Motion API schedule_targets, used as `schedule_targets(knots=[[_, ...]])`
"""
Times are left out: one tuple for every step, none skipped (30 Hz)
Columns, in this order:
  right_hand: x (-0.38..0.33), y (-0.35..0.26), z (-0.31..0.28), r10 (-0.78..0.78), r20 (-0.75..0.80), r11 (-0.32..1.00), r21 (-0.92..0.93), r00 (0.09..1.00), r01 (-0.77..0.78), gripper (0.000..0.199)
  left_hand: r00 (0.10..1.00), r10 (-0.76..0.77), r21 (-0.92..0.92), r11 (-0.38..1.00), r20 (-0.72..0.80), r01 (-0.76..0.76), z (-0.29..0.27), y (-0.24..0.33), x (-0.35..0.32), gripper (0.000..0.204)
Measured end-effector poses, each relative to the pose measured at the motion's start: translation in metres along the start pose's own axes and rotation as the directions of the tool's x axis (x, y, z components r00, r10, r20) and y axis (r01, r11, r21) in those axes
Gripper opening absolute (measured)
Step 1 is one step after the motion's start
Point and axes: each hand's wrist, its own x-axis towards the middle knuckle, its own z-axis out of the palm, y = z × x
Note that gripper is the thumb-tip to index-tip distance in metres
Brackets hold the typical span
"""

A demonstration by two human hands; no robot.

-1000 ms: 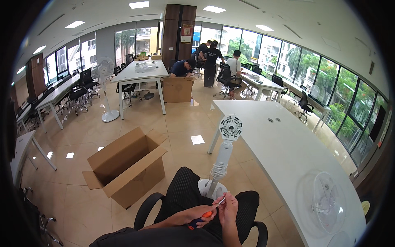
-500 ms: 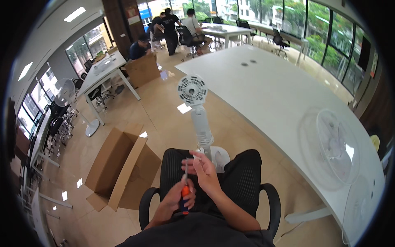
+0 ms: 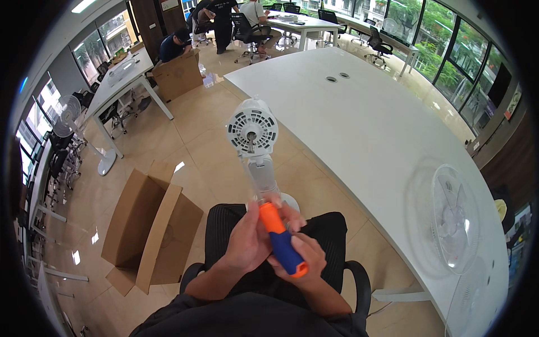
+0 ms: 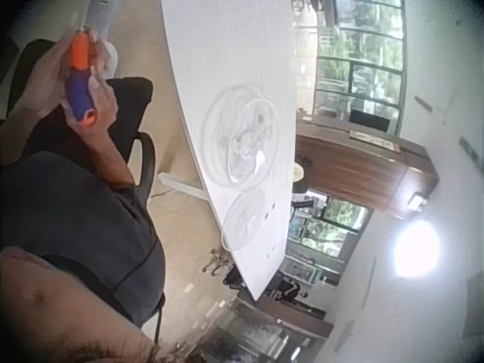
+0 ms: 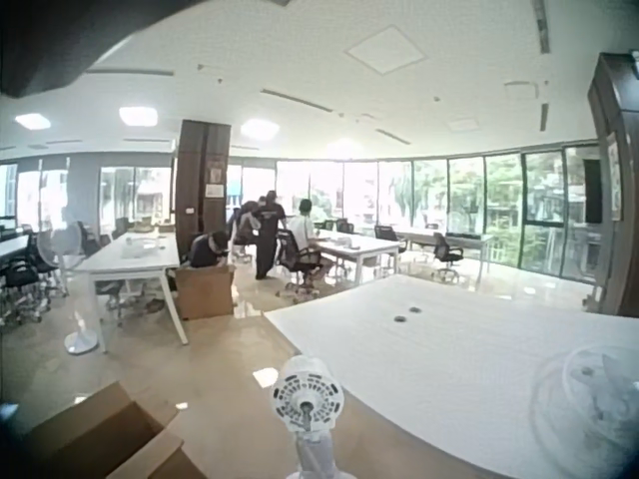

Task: The person attaches a plastic cover to the fan motor, secures screws into the motor housing using a screwdriver, and mounts the rear fan grille onto the fan unit.

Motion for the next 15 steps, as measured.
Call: schedule_targets(knots=[[0.004, 0.003, 0.002, 0.039, -0.073, 0.999, 0.035, 0.997, -0.036, 0.070, 0.999, -0.020, 0.008, 1.000, 0.035, 0.020, -0.003, 0.005, 0.006, 0.048], [0.008, 0.006, 0.005, 0.080, -0.144, 0.995, 0.072, 0.986, -0.070, 0.066, 0.999, -0.021, 0.001, 1.000, 0.035, 0.021, -0.005, 0.011, 0.013, 0.048], [0.018, 0.009, 0.006, 0.032, -0.174, 0.999, 0.024, 0.984, -0.028, 0.061, 0.998, 0.043, 0.232, 0.971, 0.042, -0.052, -0.007, 0.020, 0.020, 0.048], [0.025, 0.012, 0.009, 0.032, -0.168, 0.999, 0.022, 0.985, -0.029, 0.061, 0.992, 0.107, 0.451, 0.884, 0.061, -0.123, -0.011, 0.028, 0.025, 0.049], [0.033, 0.016, 0.009, 0.011, -0.197, 1.000, -0.005, 0.980, -0.013, 0.062, 0.981, 0.182, 0.540, 0.821, 0.060, -0.185, -0.026, 0.038, 0.029, 0.047], [0.038, 0.018, 0.009, -0.010, -0.226, 0.999, -0.034, 0.974, 0.002, 0.063, 0.934, 0.352, 0.639, 0.705, 0.061, -0.307, -0.054, 0.040, 0.034, 0.050], [0.041, 0.019, 0.010, 0.027, -0.200, 0.991, -0.120, 0.979, -0.051, 0.069, 0.857, 0.510, 0.729, 0.556, 0.080, -0.399, -0.086, 0.042, 0.038, 0.057], [0.045, 0.021, 0.011, 0.030, -0.197, 0.991, -0.125, 0.980, -0.056, 0.069, 0.811, 0.578, 0.871, 0.349, 0.092, -0.347, -0.113, 0.054, 0.042, 0.070], [0.053, 0.023, 0.013, 0.006, -0.166, 0.993, -0.111, 0.986, -0.025, 0.065, 0.763, 0.636, 0.959, 0.126, 0.119, -0.255, -0.132, 0.064, 0.047, 0.083], [0.059, 0.025, 0.014, -0.017, -0.134, 0.995, -0.098, 0.991, 0.004, 0.062, 0.768, 0.632, 0.959, 0.137, 0.109, -0.248, -0.142, 0.070, 0.056, 0.083], [0.065, 0.027, 0.018, -0.023, -0.127, 0.996, -0.087, 0.992, 0.012, 0.059, 0.756, 0.615, 0.967, -0.045, 0.225, -0.252, -0.150, 0.076, 0.069, 0.093], [0.069, 0.029, 0.020, -0.016, -0.121, 0.996, -0.091, 0.993, 0.005, 0.059, 0.744, 0.577, 0.941, -0.225, 0.336, -0.251, -0.157, 0.080, 0.081, 0.103], [0.072, 0.032, 0.023, -0.024, -0.100, 0.995, -0.099, 0.995, 0.014, 0.058, 0.749, 0.576, 0.945, -0.219, 0.327, -0.244, -0.163, 0.080, 0.091, 0.103], [0.075, 0.033, 0.026, -0.034, -0.083, 0.994, -0.109, 0.996, 0.025, 0.057, 0.743, 0.544, 0.920, -0.269, 0.389, -0.284, -0.166, 0.079, 0.103, 0.106], [0.078, 0.033, 0.029, -0.024, -0.076, 0.994, -0.106, 0.997, 0.016, 0.055, 0.735, 0.509, 0.891, -0.317, 0.448, -0.324, -0.168, 0.081, 0.112, 0.109]])
